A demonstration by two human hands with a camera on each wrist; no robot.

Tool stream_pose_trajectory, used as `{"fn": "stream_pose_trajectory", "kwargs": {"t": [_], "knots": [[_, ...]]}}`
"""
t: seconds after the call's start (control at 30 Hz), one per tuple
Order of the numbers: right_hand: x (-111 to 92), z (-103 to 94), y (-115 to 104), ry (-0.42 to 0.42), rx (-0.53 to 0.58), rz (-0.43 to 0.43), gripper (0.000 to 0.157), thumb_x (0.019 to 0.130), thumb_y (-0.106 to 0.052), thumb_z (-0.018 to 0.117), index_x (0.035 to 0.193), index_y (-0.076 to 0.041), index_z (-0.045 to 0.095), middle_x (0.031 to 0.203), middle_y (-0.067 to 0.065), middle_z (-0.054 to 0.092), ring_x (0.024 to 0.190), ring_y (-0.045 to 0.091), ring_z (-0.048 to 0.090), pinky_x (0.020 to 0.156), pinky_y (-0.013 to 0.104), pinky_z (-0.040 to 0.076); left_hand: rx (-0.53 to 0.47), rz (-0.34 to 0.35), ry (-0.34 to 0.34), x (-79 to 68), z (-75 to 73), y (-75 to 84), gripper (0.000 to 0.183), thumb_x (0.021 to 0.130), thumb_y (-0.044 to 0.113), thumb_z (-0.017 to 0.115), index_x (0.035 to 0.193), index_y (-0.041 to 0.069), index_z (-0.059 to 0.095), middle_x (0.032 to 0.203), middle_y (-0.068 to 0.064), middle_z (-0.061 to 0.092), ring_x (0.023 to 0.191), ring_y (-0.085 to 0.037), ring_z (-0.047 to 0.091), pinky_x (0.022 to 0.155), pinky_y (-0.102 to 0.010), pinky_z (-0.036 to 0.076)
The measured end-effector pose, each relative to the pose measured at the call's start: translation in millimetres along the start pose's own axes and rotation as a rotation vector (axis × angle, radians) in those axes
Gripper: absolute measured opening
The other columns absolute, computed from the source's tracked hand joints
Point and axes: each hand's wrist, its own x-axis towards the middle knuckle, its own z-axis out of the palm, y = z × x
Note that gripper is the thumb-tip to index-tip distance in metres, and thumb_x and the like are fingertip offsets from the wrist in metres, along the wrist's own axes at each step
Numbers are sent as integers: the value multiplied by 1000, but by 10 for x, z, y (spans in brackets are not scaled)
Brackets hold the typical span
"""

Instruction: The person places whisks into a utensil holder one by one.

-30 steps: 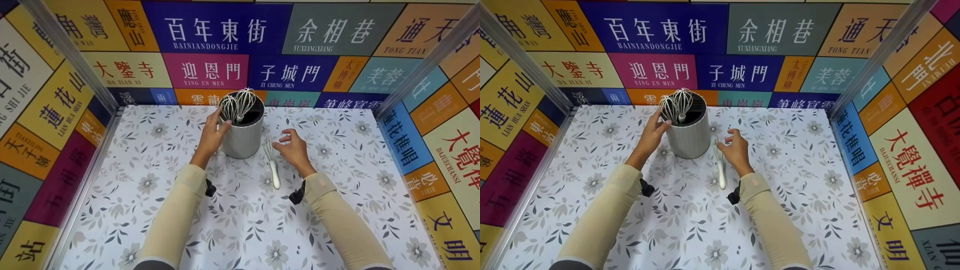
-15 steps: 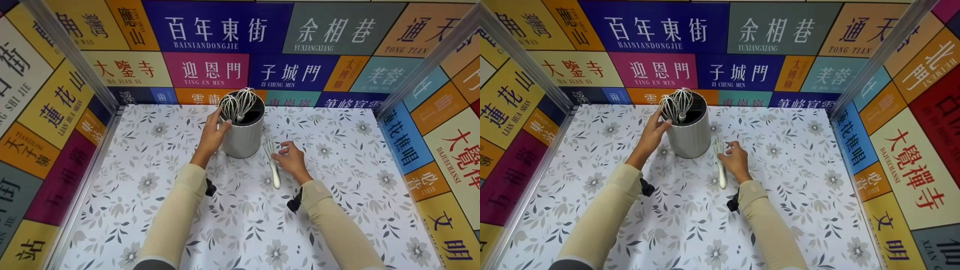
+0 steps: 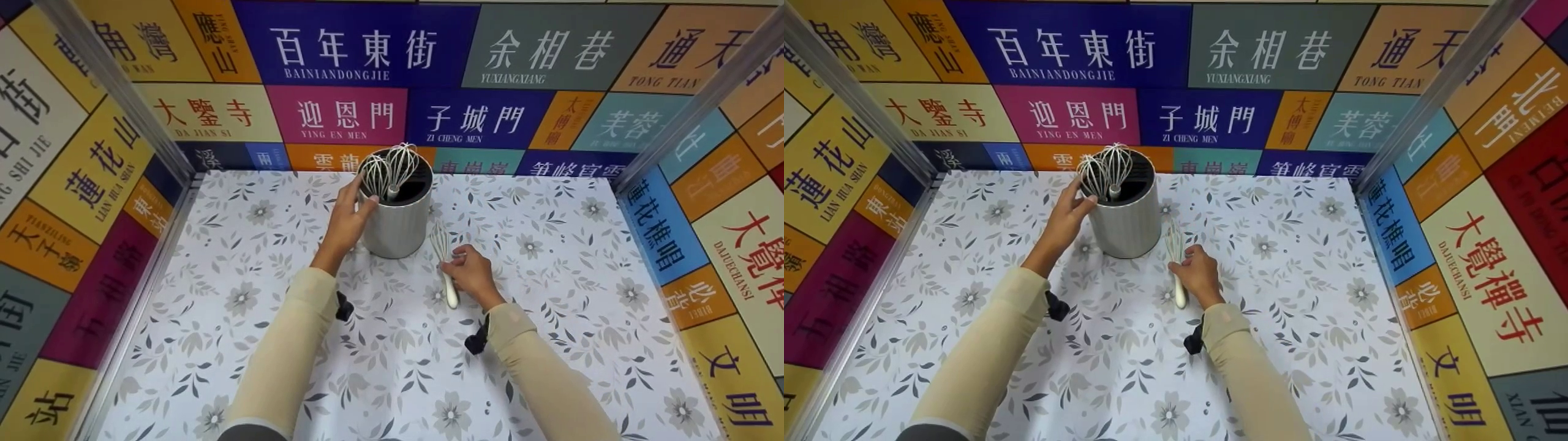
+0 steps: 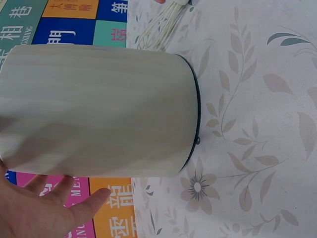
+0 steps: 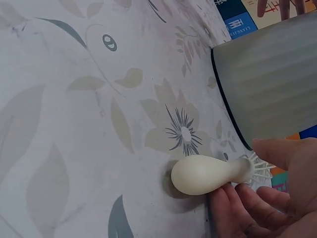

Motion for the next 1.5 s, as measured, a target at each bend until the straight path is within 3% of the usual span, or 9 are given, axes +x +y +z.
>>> {"fn": "stream_pose_trajectory", "kwargs": {"t": [0.33,0.6,0.93,1.27,1.5], "knots": [[-10,21,-11,30,-79,-21,44,87,-26,80,122,-4,64,107,14,73,79,22,70,59,30,58,-12,6,4,0,1,4,67,102,41,55,162,23,31,162,-13,35,148,-29,38,124,-48,28],[25,-2,-17,26,-127,-16,33,88,-23,74,115,-3,70,104,12,73,89,23,68,72,31,55,-14,-13,-4,-1,0,12,67,102,40,54,162,23,31,162,-11,34,150,-28,35,125,-48,26],[6,-82,-80,-88,140,172,41,94,-22,66,132,-7,62,114,12,68,88,21,69,74,39,61,-17,-7,5,0,0,19,66,102,39,55,162,24,32,162,-11,35,149,-28,38,124,-47,27],[9,-208,-295,-121,212,124,50,97,-22,62,144,-6,53,125,15,64,97,24,70,86,48,61,-19,2,8,6,0,14,65,102,38,56,162,23,32,161,-12,36,148,-28,39,124,-46,28],[28,-270,-573,-70,297,91,53,94,-16,65,144,-2,51,124,13,59,98,25,68,86,49,61,0,3,2,3,-1,10,67,103,41,54,162,24,31,162,-11,35,149,-28,37,124,-48,28]]}}
